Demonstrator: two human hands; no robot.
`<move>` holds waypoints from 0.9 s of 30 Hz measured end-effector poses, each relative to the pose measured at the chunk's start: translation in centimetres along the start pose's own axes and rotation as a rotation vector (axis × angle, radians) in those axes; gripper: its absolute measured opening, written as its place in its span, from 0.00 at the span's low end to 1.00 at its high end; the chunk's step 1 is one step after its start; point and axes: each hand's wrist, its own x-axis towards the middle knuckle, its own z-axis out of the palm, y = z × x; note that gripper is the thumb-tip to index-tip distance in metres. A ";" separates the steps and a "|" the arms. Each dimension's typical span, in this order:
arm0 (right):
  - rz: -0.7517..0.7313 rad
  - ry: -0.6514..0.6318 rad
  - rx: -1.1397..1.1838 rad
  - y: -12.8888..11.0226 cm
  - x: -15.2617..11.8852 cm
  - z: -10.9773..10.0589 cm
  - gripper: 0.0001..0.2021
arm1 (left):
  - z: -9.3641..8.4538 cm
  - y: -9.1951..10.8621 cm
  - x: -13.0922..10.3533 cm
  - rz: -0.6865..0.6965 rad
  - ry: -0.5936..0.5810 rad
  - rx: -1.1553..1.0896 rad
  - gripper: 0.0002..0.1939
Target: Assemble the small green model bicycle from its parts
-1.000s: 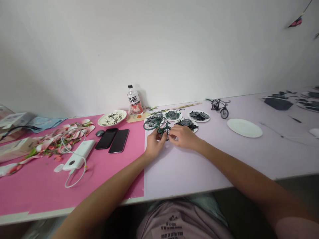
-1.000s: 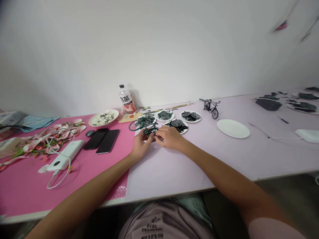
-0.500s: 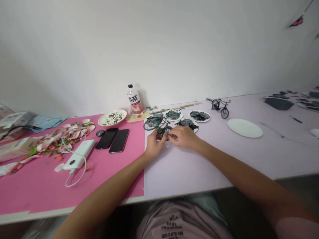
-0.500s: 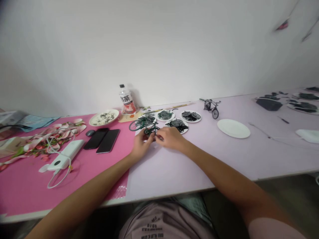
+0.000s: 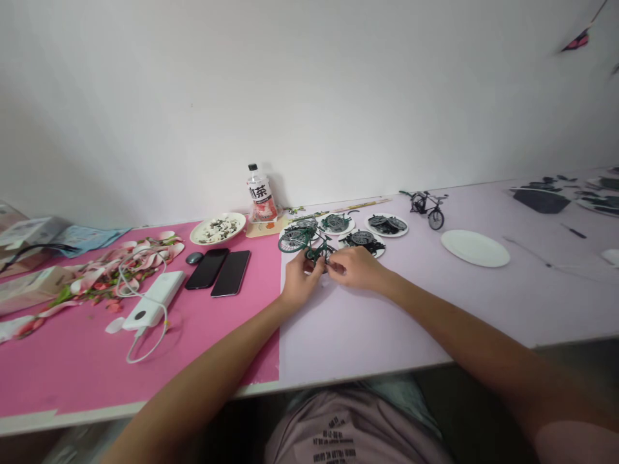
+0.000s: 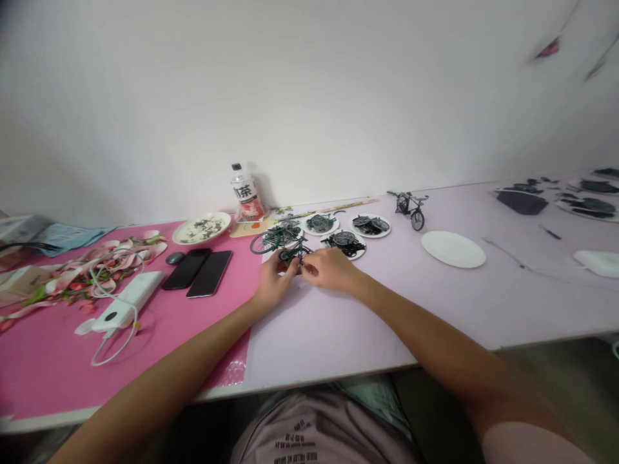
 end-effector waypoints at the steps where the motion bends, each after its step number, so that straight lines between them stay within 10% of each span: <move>1: -0.002 0.000 -0.002 0.0 0.0 0.1 0.13 | 0.0 0.0 0.0 -0.002 0.003 0.004 0.12; 27: 0.035 0.006 0.015 -0.1 -0.1 0.3 0.14 | 0.0 0.0 0.0 0.004 -0.008 0.012 0.13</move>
